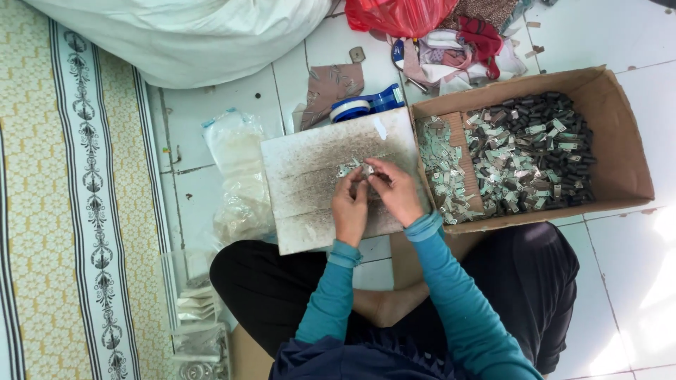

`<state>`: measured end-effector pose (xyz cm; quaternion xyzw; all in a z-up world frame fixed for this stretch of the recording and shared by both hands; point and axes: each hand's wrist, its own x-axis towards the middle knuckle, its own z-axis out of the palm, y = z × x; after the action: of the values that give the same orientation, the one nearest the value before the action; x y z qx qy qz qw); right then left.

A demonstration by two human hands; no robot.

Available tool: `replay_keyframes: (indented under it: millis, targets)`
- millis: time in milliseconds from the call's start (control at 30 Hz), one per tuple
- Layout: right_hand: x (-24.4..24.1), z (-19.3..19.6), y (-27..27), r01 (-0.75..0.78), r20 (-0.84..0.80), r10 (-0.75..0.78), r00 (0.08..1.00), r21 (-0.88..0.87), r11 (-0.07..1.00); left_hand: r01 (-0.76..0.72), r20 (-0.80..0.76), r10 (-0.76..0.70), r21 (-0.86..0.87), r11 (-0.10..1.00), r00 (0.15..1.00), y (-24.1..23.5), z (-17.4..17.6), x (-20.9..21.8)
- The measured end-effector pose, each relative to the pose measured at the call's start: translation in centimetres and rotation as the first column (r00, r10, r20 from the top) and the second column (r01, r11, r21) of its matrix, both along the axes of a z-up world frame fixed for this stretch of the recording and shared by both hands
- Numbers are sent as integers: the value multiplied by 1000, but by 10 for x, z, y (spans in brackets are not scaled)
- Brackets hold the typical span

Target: Sorting, counting, and packaging small metal components into plastic bags on a workshop floor.

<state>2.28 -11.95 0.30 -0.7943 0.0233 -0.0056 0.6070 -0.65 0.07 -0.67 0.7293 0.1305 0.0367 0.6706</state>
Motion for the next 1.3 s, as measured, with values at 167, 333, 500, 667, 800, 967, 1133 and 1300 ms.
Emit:
replay_keyframes:
  millis: [167, 333, 500, 667, 800, 967, 1133, 1300]
  targets:
    - [5, -16, 0, 49, 152, -28, 988, -136, 990, -10, -1, 10, 200, 980, 1000, 18, 4, -5]
    - [24, -19, -72, 193, 209, -161, 965, -145, 970, 143, 66, -164, 246, 959, 984, -36, 1, 17]
    - [53, -88, -155, 328, 102, -312, 945, -249, 911, 263, 232, -359, 361, 895, 904, -117, -41, 52]
    - [84, -150, -177, 75, -208, -238, 949, -582, 810, 422, -114, -439, 567, 708, 891, -146, -68, 80]
    - [75, -112, -154, -63, -265, -155, 952, -662, 747, 402, -106, -413, 534, 744, 904, -139, -63, 84]
    - [71, -120, -159, -68, -331, -209, 920, -660, 748, 398, -72, -430, 534, 745, 900, -134, -44, 77]
    - [61, -152, -187, 184, -287, -325, 901, -425, 886, 411, -56, -440, 477, 777, 896, -132, -45, 74]
    - [25, -75, -171, 310, -214, -305, 928, -11, 951, 433, -39, -451, 368, 823, 892, -125, -44, 73]
